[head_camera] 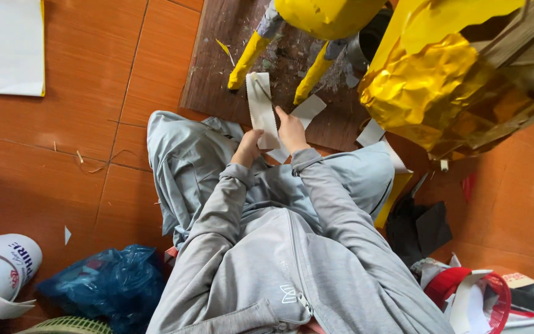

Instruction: Apply yellow paper strips to a bamboo frame and cut them to shape while constructing a paper animal craft.

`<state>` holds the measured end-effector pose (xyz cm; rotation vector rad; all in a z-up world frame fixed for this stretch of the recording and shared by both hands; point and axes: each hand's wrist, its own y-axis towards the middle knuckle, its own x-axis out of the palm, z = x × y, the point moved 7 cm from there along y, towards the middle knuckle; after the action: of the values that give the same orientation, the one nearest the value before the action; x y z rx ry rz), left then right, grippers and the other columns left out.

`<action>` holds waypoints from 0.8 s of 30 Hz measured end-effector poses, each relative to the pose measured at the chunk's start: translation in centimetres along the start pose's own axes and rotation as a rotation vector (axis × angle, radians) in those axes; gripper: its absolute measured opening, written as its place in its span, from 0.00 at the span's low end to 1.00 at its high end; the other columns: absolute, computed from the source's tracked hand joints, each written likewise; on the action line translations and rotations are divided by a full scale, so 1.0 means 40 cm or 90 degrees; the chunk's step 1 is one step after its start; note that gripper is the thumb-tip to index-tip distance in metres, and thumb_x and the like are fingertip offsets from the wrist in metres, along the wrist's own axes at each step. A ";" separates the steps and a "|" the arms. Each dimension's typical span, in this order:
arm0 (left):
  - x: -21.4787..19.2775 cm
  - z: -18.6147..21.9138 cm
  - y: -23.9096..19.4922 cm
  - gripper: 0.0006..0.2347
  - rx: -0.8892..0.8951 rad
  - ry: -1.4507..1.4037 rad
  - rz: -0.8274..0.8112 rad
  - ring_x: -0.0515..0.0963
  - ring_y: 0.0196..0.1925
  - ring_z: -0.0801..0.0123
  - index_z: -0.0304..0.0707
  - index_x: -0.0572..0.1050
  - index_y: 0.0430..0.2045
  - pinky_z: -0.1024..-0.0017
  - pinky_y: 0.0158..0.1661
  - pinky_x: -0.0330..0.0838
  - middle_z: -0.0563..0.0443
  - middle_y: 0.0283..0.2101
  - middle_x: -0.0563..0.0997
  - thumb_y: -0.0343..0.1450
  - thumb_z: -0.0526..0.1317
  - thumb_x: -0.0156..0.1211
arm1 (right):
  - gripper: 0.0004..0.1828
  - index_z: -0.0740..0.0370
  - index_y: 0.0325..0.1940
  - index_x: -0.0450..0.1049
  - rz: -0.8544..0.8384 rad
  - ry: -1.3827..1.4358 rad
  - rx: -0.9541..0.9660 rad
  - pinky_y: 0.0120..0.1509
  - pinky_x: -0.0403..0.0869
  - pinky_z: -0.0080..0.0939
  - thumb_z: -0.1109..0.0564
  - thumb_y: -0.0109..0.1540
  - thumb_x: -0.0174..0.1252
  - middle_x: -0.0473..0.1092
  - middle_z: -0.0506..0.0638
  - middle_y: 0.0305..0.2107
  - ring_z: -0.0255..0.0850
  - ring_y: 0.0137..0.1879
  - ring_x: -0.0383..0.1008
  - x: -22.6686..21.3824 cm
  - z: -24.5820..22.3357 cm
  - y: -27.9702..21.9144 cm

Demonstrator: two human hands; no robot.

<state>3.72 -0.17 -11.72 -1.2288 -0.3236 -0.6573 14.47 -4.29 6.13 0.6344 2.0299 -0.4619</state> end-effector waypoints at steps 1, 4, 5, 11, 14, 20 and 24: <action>-0.014 -0.012 0.026 0.18 -0.006 0.001 0.003 0.75 0.53 0.48 0.33 0.66 0.58 0.42 0.45 0.76 0.42 0.54 0.73 0.73 0.39 0.49 | 0.19 0.56 0.61 0.76 -0.003 0.002 0.006 0.48 0.75 0.59 0.61 0.67 0.49 0.75 0.67 0.37 0.62 0.44 0.77 0.008 0.011 -0.035; -0.058 -0.030 0.076 0.18 -0.006 0.051 0.060 0.76 0.56 0.46 0.30 0.65 0.59 0.43 0.48 0.78 0.46 0.58 0.71 0.76 0.41 0.50 | 0.32 0.59 0.69 0.71 0.012 -0.061 0.033 0.45 0.73 0.59 0.67 0.59 0.49 0.72 0.67 0.34 0.64 0.42 0.74 0.007 0.042 -0.146; -0.054 -0.028 0.075 0.18 -0.012 0.011 0.053 0.77 0.55 0.42 0.27 0.65 0.57 0.40 0.47 0.79 0.39 0.57 0.72 0.75 0.39 0.50 | 0.29 0.59 0.68 0.72 0.018 -0.052 -0.006 0.46 0.73 0.58 0.67 0.61 0.49 0.72 0.65 0.35 0.62 0.43 0.74 -0.007 0.035 -0.187; -0.005 0.003 0.001 0.14 -0.015 -0.148 0.003 0.73 0.54 0.41 0.30 0.64 0.51 0.30 0.46 0.76 0.38 0.54 0.68 0.72 0.34 0.45 | 0.17 0.51 0.54 0.81 -0.024 -0.072 0.070 0.39 0.71 0.57 0.60 0.63 0.55 0.71 0.58 0.34 0.57 0.38 0.74 -0.203 -0.013 -0.380; 0.019 0.035 -0.043 0.13 0.003 -0.138 0.008 0.73 0.55 0.45 0.29 0.64 0.51 0.31 0.48 0.74 0.41 0.54 0.68 0.72 0.33 0.44 | 0.15 0.53 0.52 0.82 -0.006 -0.055 0.071 0.40 0.72 0.57 0.59 0.63 0.55 0.72 0.58 0.31 0.58 0.37 0.74 -0.243 -0.017 -0.417; 0.026 0.031 -0.036 0.14 -0.011 -0.124 -0.023 0.73 0.54 0.43 0.29 0.62 0.53 0.30 0.50 0.75 0.41 0.54 0.69 0.73 0.35 0.43 | 0.13 0.59 0.50 0.79 -0.031 0.058 0.082 0.43 0.73 0.59 0.59 0.64 0.53 0.75 0.65 0.34 0.63 0.41 0.76 -0.187 -0.048 -0.443; 0.050 0.053 -0.089 0.17 -0.025 -0.095 0.007 0.74 0.57 0.42 0.32 0.61 0.55 0.31 0.51 0.76 0.41 0.57 0.69 0.72 0.37 0.42 | 0.15 0.60 0.51 0.79 -0.078 0.096 0.135 0.43 0.72 0.61 0.59 0.64 0.51 0.73 0.68 0.32 0.66 0.40 0.74 -0.171 -0.019 -0.468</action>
<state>3.33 0.61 -7.20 -1.3188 -0.4298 -0.5661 5.70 -20.51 13.76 0.6916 2.1893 -0.7283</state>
